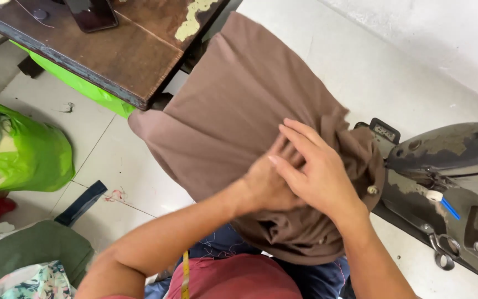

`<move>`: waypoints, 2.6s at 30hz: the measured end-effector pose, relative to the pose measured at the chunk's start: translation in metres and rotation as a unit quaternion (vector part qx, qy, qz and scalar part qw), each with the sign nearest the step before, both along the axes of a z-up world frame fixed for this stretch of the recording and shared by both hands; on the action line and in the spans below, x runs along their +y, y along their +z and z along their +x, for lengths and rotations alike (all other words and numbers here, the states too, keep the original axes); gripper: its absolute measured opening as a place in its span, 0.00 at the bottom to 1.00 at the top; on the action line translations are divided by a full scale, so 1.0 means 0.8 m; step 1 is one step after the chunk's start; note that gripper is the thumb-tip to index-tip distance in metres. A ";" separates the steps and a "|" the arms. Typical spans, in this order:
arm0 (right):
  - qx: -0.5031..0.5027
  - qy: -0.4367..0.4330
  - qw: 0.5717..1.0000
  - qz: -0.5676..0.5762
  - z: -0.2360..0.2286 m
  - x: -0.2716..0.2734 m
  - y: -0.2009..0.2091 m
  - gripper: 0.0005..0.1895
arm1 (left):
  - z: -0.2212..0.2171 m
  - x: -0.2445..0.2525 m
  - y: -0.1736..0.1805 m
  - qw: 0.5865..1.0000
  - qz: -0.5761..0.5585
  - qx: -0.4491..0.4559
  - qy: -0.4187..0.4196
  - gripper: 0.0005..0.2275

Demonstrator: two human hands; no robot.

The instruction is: Measuring and marking a brown garment on a sewing machine table using a measuring tape and chalk.

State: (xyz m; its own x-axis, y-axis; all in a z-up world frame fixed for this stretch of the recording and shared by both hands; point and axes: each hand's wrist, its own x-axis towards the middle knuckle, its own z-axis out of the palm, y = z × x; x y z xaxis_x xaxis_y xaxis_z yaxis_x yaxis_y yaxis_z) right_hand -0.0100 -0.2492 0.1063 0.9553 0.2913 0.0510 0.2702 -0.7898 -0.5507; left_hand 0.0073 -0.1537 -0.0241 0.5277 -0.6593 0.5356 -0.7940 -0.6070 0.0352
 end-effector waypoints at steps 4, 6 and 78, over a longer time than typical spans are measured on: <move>0.092 0.005 0.994 -0.066 0.039 -0.007 -0.052 0.39 | -0.051 -0.045 -0.004 0.979 0.101 0.174 -0.011 0.39; 0.090 0.036 0.988 -0.120 0.042 -0.018 -0.070 0.45 | -0.070 -0.048 -0.006 0.975 0.095 0.199 -0.025 0.37; -0.186 -0.149 0.971 -0.006 0.048 -0.068 -0.153 0.10 | -0.089 0.173 -0.073 0.518 -0.710 0.362 0.310 0.14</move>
State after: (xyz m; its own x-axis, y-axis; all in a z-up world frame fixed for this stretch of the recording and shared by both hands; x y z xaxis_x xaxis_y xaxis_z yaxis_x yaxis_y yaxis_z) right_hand 0.0288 -0.3035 -0.0160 0.9135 0.0080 0.4069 0.2074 -0.8694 -0.4485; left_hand -0.0640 -0.0155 -0.0828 0.8035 0.5459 -0.2374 0.0710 0.3081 0.9487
